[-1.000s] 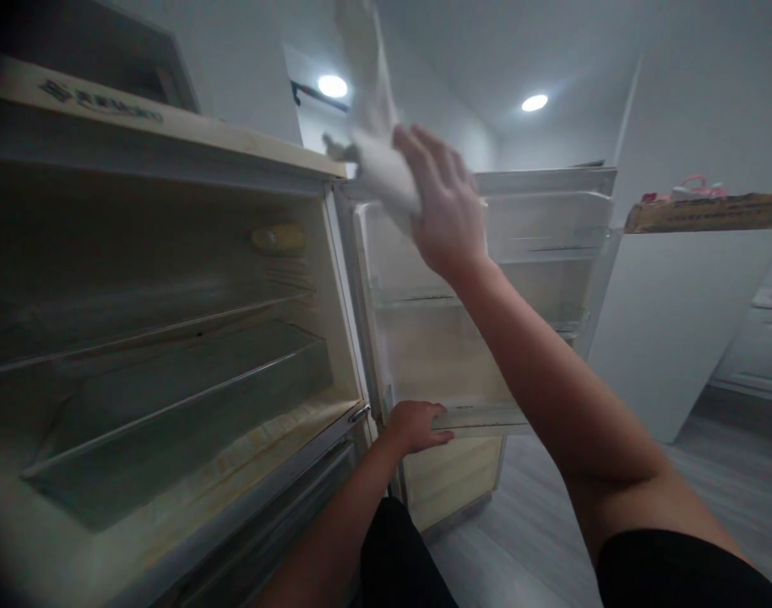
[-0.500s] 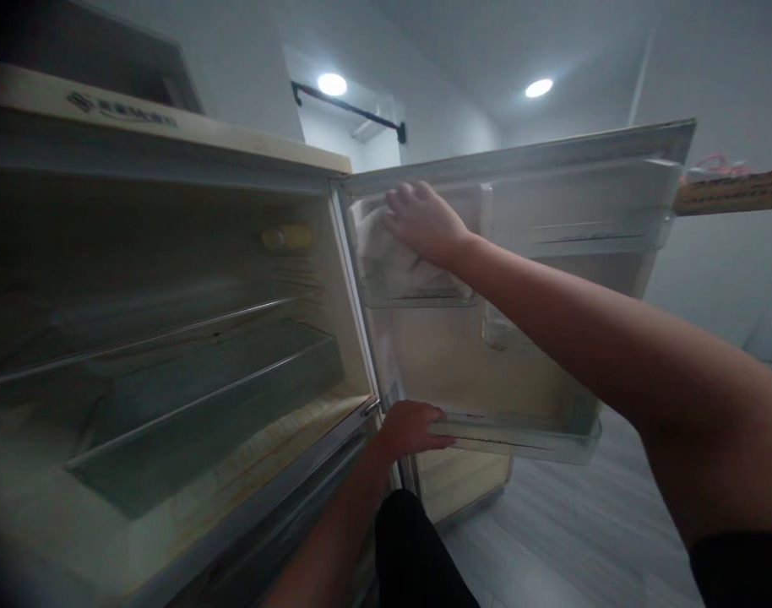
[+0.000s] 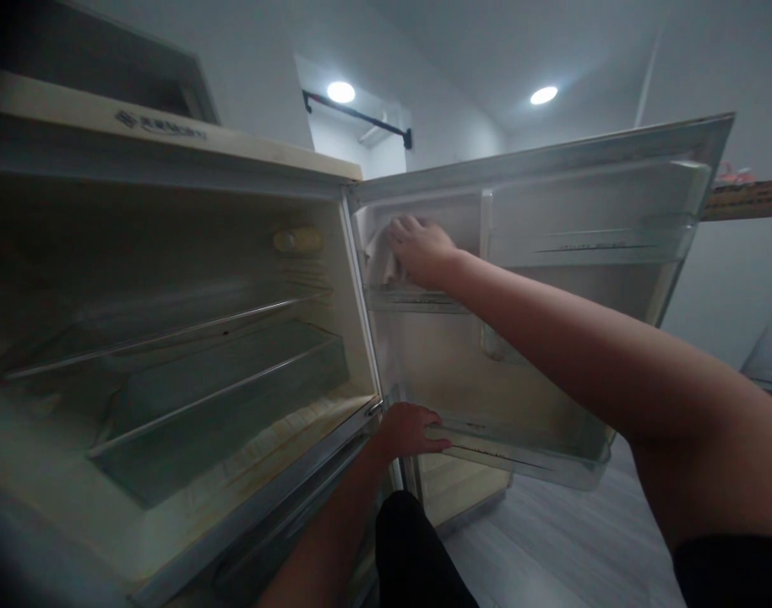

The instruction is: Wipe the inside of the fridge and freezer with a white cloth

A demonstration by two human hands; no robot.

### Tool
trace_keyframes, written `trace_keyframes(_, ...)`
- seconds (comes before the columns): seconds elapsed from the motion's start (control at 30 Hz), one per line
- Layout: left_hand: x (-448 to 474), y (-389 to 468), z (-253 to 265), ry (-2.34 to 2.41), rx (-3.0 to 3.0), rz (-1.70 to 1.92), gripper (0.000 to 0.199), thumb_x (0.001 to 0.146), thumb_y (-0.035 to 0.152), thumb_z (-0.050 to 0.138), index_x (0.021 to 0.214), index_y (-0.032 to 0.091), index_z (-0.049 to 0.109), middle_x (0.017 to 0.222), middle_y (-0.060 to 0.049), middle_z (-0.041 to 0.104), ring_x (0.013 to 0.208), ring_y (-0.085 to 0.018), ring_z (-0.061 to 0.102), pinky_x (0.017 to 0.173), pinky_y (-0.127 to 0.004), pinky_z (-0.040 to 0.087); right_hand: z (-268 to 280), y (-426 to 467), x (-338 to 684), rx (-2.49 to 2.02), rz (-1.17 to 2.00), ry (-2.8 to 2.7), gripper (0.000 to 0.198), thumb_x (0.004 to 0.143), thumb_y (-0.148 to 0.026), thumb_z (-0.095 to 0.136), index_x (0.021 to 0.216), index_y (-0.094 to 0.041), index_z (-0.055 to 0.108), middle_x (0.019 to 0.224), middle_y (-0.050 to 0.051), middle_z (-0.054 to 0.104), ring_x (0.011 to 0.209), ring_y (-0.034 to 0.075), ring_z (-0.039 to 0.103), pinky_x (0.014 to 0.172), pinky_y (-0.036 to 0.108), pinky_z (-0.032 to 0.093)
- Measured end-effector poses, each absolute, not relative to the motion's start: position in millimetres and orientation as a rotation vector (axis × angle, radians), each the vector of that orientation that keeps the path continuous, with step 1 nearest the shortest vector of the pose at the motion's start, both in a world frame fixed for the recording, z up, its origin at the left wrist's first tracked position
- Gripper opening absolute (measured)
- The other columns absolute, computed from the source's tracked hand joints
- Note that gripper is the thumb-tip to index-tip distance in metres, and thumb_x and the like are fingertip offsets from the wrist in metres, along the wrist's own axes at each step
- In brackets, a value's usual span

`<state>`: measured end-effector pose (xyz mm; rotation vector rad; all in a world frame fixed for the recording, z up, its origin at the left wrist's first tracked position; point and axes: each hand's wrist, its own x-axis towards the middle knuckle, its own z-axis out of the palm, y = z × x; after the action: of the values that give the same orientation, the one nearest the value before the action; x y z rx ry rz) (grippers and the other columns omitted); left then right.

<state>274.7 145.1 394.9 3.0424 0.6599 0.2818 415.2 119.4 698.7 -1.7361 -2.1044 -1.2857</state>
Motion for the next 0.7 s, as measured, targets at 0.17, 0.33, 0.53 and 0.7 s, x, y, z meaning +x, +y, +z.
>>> trace_keyframes(0.17,273.9,142.1,398.8,0.614,3.065,0.298,0.07,0.084,0.086,0.045,0.106,0.028,0.077,0.101,-0.005,0.08,0.099,-0.027,0.074,0.086,-0.037,0.053,700.1,113.1,422.2,-1.773,-1.279,-2.051,0.043,0.1,-0.034,0.049,0.133,-0.009,0.059,0.147,0.022,0.047,0.135,0.036,0.041,0.096,0.04,0.043)
trace_keyframes(0.33,273.5,138.4,400.3,0.595,3.052,0.345,0.073,0.076,0.09,0.051,0.103,0.027,0.077,0.097,-0.005,0.08,0.095,-0.027,0.074,0.082,-0.035,0.052,699.3,110.5,466.1,-1.687,-1.084,-1.88,0.047,0.104,-0.046,0.046,0.102,-0.006,0.069,0.125,0.021,0.06,0.128,0.035,0.051,0.092,0.039,0.045)
trace_keyframes(0.53,275.1,138.1,397.3,0.643,3.024,0.383,0.068,0.08,0.084,0.054,0.103,0.025,0.077,0.093,-0.008,0.079,0.093,-0.029,0.074,0.081,-0.037,0.051,698.6,101.7,450.2,-1.677,-0.78,-1.896,0.007,0.081,-0.016,0.068,0.085,-0.013,0.063,0.098,0.01,0.064,0.1,0.022,0.062,0.089,0.035,0.045)
trace_keyframes(0.7,267.1,135.4,400.3,0.507,2.904,0.562,0.065,0.079,0.074,0.066,0.12,0.023,0.072,0.111,-0.01,0.078,0.107,-0.03,0.071,0.096,-0.042,0.051,678.7,47.5,395.9,-1.434,-0.812,-1.718,0.032,0.071,-0.008,0.062,0.101,-0.018,0.058,0.102,0.006,0.059,0.084,0.017,0.053,0.076,0.029,0.04)
